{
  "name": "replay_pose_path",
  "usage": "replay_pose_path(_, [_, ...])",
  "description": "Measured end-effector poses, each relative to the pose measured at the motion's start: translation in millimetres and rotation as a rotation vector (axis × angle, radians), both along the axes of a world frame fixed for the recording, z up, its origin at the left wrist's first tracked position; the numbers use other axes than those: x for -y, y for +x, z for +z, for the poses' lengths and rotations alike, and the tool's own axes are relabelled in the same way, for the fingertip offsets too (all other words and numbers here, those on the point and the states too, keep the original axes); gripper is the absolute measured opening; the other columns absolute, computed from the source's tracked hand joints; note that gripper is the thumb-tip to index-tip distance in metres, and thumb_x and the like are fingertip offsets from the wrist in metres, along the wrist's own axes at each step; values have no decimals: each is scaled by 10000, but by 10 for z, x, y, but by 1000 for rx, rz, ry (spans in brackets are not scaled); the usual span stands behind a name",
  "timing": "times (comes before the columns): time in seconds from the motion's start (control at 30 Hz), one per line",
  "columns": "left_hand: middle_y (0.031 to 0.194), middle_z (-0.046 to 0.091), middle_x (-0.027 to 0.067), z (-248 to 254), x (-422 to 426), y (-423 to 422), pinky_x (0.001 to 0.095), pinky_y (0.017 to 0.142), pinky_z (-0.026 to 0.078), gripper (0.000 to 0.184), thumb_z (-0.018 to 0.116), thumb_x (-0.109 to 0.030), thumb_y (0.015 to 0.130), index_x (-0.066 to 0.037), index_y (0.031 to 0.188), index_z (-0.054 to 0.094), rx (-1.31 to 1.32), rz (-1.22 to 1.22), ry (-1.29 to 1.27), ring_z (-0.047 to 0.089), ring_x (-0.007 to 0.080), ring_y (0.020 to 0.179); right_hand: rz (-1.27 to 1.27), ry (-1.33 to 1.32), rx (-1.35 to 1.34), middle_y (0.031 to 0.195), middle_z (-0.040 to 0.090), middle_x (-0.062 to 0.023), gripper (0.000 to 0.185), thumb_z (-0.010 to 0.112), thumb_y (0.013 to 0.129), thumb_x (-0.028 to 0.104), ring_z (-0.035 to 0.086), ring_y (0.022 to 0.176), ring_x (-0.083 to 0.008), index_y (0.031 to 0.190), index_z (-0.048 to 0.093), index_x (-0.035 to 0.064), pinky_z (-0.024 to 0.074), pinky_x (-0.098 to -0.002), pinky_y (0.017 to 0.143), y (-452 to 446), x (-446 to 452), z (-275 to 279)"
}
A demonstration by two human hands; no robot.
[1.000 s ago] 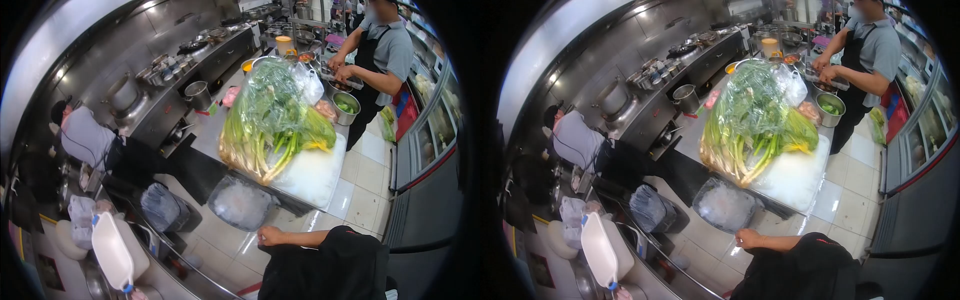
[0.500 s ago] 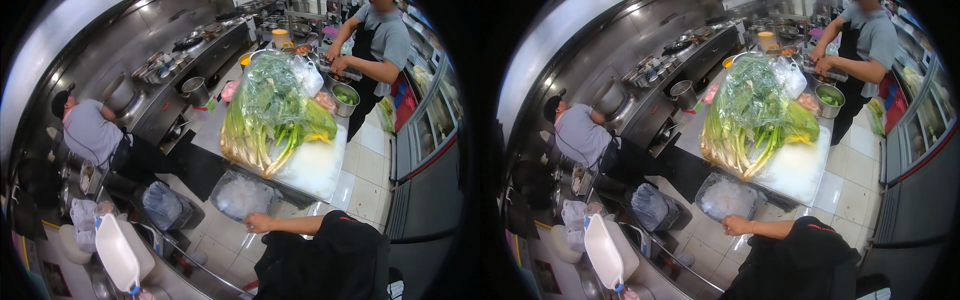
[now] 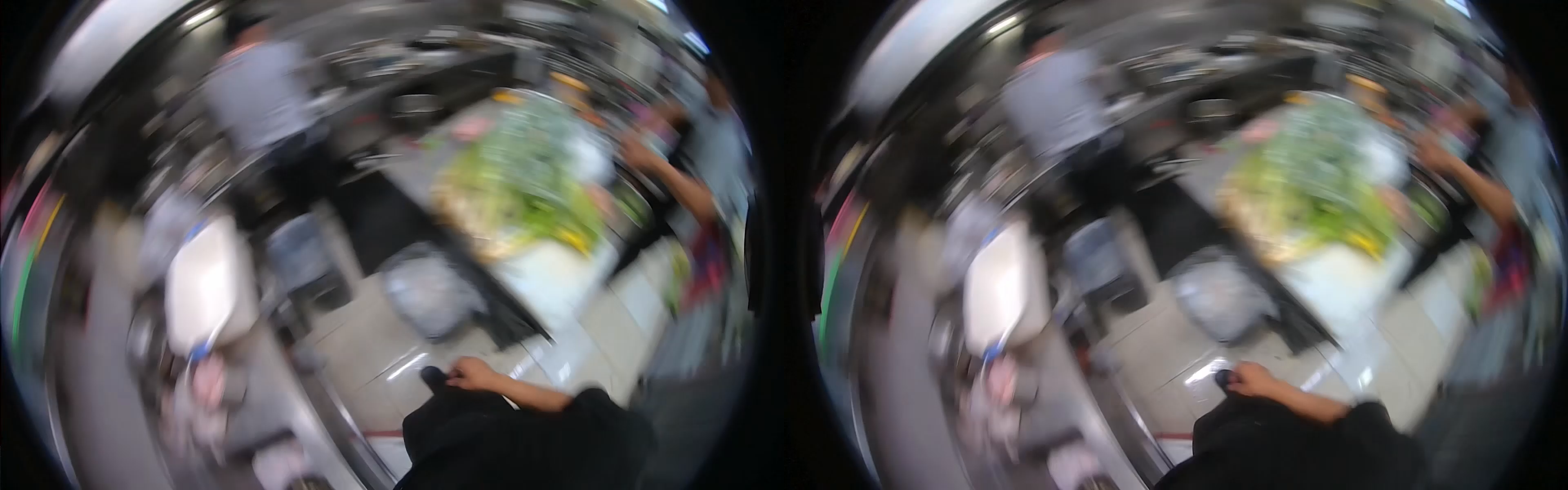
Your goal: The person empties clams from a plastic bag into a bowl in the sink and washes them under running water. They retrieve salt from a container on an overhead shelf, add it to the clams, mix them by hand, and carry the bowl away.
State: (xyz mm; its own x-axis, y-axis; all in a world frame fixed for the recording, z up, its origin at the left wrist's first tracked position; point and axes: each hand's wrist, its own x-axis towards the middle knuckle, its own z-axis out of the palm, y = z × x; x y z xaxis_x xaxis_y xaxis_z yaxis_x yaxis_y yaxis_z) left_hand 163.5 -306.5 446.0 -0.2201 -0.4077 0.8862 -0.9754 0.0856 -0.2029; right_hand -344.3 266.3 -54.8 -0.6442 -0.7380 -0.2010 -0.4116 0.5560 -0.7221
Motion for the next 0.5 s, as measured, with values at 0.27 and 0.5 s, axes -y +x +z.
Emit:
replay_pose_path(0.27, [1105, 596, 203, 307, -887, 187, 472, 1021, 370, 608, 776, -320, 659, 33, 1109, 571, -221, 510, 77, 538, 358, 1110, 102, 1, 86, 745, 668, -125, 200, 827, 673, 164, 663, 702, -260, 746, 682, 48, 519, -382, 661, 71, 206, 88])
replay_pose_path(0.5, [1161, 547, 215, 231, -926, 242, 462, 1093, 276, 589, 753, -258, 682, 27, 1149, 533, -192, 384, 17, 478, 353, 1175, 247, -100, 36, 794, 669, -136, 208, 827, 682, 127, 666, 698, -236, 771, 678, 12, 524, -355, 658, 140, 663, 163])
